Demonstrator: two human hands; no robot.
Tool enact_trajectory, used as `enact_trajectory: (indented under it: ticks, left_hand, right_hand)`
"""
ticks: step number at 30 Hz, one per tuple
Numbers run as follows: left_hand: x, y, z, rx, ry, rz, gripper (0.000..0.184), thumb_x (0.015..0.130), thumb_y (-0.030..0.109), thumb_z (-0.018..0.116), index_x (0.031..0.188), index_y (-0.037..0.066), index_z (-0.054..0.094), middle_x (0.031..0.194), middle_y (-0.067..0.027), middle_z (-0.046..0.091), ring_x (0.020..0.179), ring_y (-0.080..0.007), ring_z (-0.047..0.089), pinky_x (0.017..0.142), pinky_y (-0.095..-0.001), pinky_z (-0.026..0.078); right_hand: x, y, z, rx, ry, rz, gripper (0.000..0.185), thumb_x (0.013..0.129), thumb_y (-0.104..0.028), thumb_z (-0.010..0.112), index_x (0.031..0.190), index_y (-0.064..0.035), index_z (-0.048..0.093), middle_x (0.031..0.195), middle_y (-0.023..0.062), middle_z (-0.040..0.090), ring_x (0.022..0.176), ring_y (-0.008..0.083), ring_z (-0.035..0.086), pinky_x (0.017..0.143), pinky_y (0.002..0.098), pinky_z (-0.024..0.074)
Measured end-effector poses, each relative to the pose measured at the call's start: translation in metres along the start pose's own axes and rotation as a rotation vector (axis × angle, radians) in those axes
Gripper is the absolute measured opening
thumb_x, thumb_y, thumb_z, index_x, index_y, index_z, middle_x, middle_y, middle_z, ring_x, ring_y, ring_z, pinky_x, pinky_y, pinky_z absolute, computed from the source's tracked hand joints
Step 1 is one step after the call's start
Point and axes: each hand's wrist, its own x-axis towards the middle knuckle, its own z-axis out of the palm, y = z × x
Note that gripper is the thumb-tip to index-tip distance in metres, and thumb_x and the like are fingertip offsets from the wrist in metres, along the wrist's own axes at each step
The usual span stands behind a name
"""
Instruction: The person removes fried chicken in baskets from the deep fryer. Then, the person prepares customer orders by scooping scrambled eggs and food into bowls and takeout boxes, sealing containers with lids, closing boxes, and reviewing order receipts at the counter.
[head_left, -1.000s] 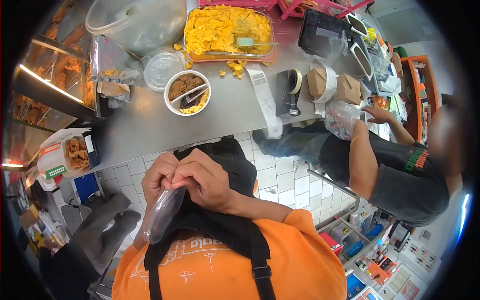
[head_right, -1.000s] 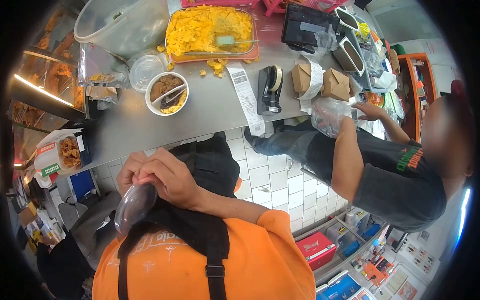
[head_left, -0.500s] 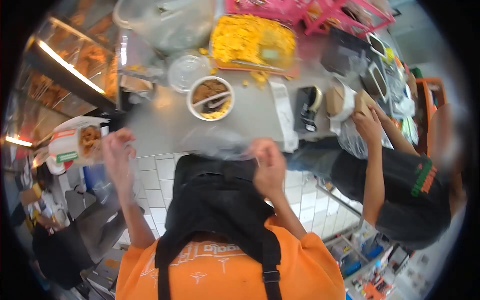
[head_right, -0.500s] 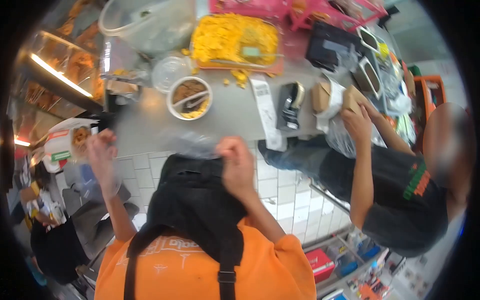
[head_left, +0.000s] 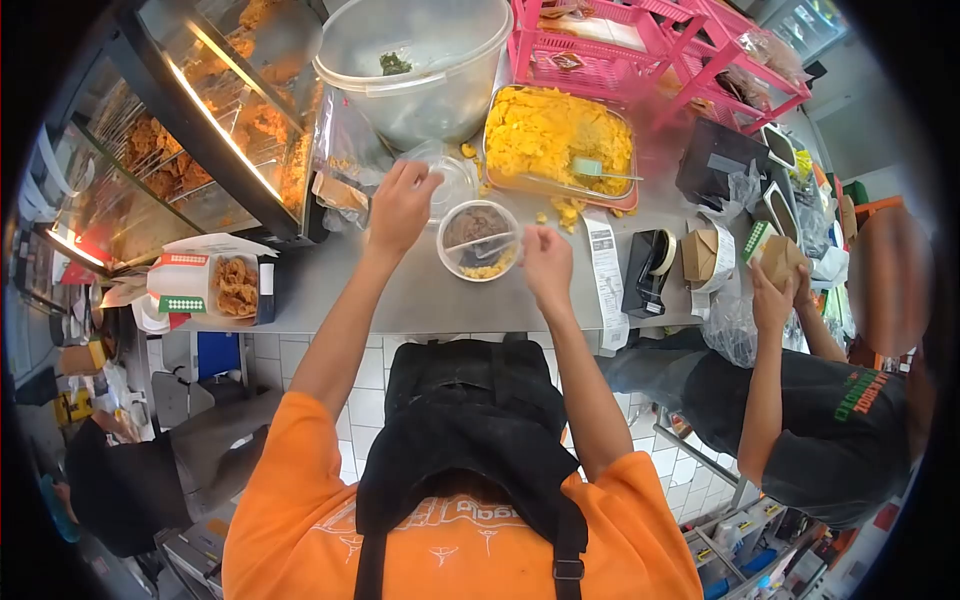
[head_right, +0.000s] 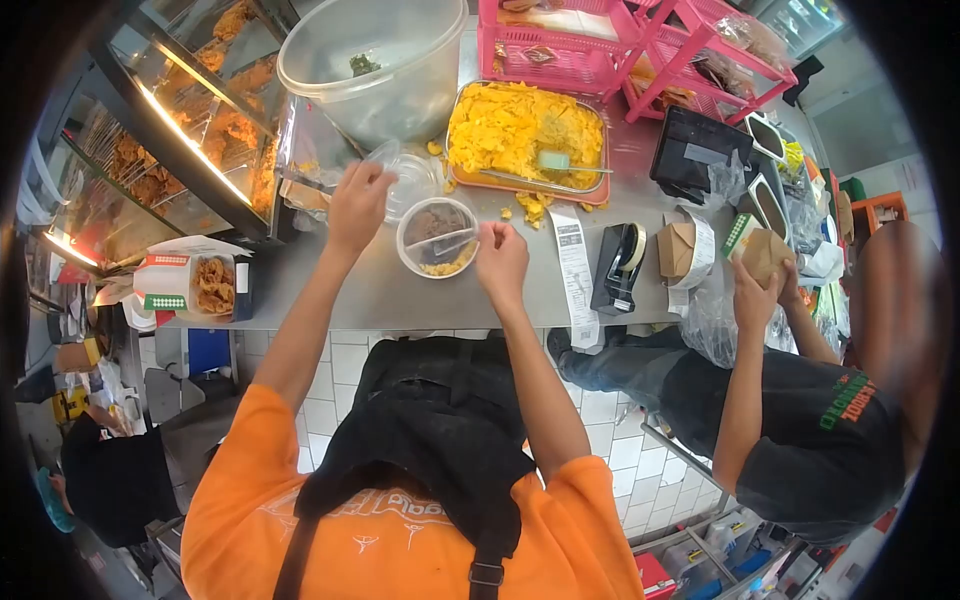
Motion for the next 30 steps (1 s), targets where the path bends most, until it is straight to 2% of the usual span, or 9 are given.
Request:
enact_trajectory:
  ticks: [2, 8, 10, 16, 21, 24, 26, 28, 30]
  left_hand:
    - [0.016, -0.006, 0.02, 0.039, -0.143, -0.125, 0.019, 0.083, 0.012, 0.07, 0.101, 0.011, 0.069, 0.098, -0.0058, 0.059, 0.094, -0.0258, 0.057, 0.079, -0.0399, 0.047]
    - [-0.001, 0.022, 0.007, 0.113, -0.208, -0.231, 0.03, 0.085, 0.026, 0.072, 0.112, 0.013, 0.069, 0.109, -0.0099, 0.059, 0.105, -0.0306, 0.054, 0.088, -0.0461, 0.045]
    - [-0.011, 0.047, 0.011, -0.047, -0.171, -0.2, 0.052, 0.082, 0.046, 0.072, 0.126, 0.02, 0.064, 0.123, -0.0132, 0.055, 0.115, -0.0355, 0.048, 0.086, -0.0519, 0.044]
    - [-0.027, 0.084, 0.029, -0.052, -0.342, -0.16, 0.086, 0.066, 0.063, 0.074, 0.143, 0.032, 0.049, 0.14, -0.0197, 0.042, 0.118, -0.0404, 0.044, 0.086, -0.0553, 0.045]
    - [-0.03, 0.087, 0.022, -0.107, -0.443, -0.217, 0.079, 0.068, 0.056, 0.075, 0.139, 0.031, 0.052, 0.139, -0.0165, 0.044, 0.116, -0.0381, 0.046, 0.084, -0.0517, 0.049]
    - [-0.025, 0.08, 0.025, -0.132, -0.519, -0.268, 0.075, 0.071, 0.052, 0.074, 0.138, 0.028, 0.053, 0.139, -0.0152, 0.046, 0.115, -0.0367, 0.048, 0.085, -0.0488, 0.051]
    - [-0.027, 0.06, 0.039, -0.135, -0.55, -0.259, 0.072, 0.073, 0.049, 0.073, 0.138, 0.025, 0.053, 0.139, -0.0149, 0.047, 0.117, -0.0355, 0.05, 0.086, -0.0472, 0.051]
    - [-0.046, 0.032, 0.057, -0.735, -0.457, -0.449, 0.065, 0.082, 0.038, 0.066, 0.141, 0.018, 0.05, 0.145, -0.0147, 0.045, 0.13, -0.0333, 0.045, 0.099, -0.0499, 0.045]
    - [-0.031, 0.063, 0.031, -0.417, -0.435, -0.249, 0.065, 0.083, 0.036, 0.065, 0.142, 0.016, 0.049, 0.147, -0.0128, 0.044, 0.135, -0.0308, 0.043, 0.104, -0.0513, 0.039]
  right_hand:
    - [0.007, 0.003, 0.009, -0.355, 0.207, -0.177, 0.025, 0.094, -0.021, 0.064, 0.092, 0.0033, 0.067, 0.076, 0.013, 0.07, 0.067, 0.0222, 0.068, 0.067, 0.0345, 0.0537]
    - [0.002, 0.006, 0.001, -0.47, 0.122, -0.11, 0.023, 0.092, -0.019, 0.065, 0.09, 0.004, 0.066, 0.077, 0.0171, 0.07, 0.072, 0.0291, 0.07, 0.069, 0.0385, 0.0534]
    - [0.003, 0.012, 0.003, -0.441, 0.156, -0.137, 0.023, 0.092, -0.019, 0.065, 0.09, 0.0041, 0.066, 0.077, 0.0169, 0.07, 0.072, 0.0286, 0.07, 0.068, 0.0383, 0.0535]
    - [0.013, 0.025, 0.005, -0.345, 0.146, -0.16, 0.023, 0.093, -0.019, 0.065, 0.09, 0.0039, 0.065, 0.077, 0.0161, 0.07, 0.071, 0.0271, 0.07, 0.067, 0.0375, 0.0537]
    - [0.004, 0.026, 0.002, -0.325, 0.054, -0.069, 0.025, 0.095, -0.021, 0.063, 0.096, 0.0032, 0.063, 0.085, 0.0178, 0.071, 0.077, 0.0292, 0.07, 0.07, 0.0381, 0.0541]
    - [0.004, 0.025, 0.015, -0.322, 0.133, -0.215, 0.027, 0.098, -0.022, 0.056, 0.11, 0.0028, 0.06, 0.102, 0.0223, 0.068, 0.094, 0.0346, 0.067, 0.082, 0.0409, 0.052]
    - [0.008, 0.024, 0.023, -0.326, -0.068, -0.465, 0.032, 0.101, -0.021, 0.048, 0.124, 0.0002, 0.055, 0.117, 0.0236, 0.062, 0.109, 0.0391, 0.059, 0.093, 0.0442, 0.0465]
    - [0.009, 0.035, 0.024, -0.361, -0.057, -0.436, 0.033, 0.101, -0.02, 0.046, 0.128, -0.0014, 0.053, 0.119, 0.0228, 0.062, 0.11, 0.0393, 0.058, 0.095, 0.0449, 0.0451]
    - [0.008, 0.033, 0.023, -0.394, -0.025, -0.39, 0.035, 0.101, -0.018, 0.044, 0.132, -0.003, 0.051, 0.12, 0.0219, 0.061, 0.112, 0.0395, 0.056, 0.097, 0.0456, 0.0436]
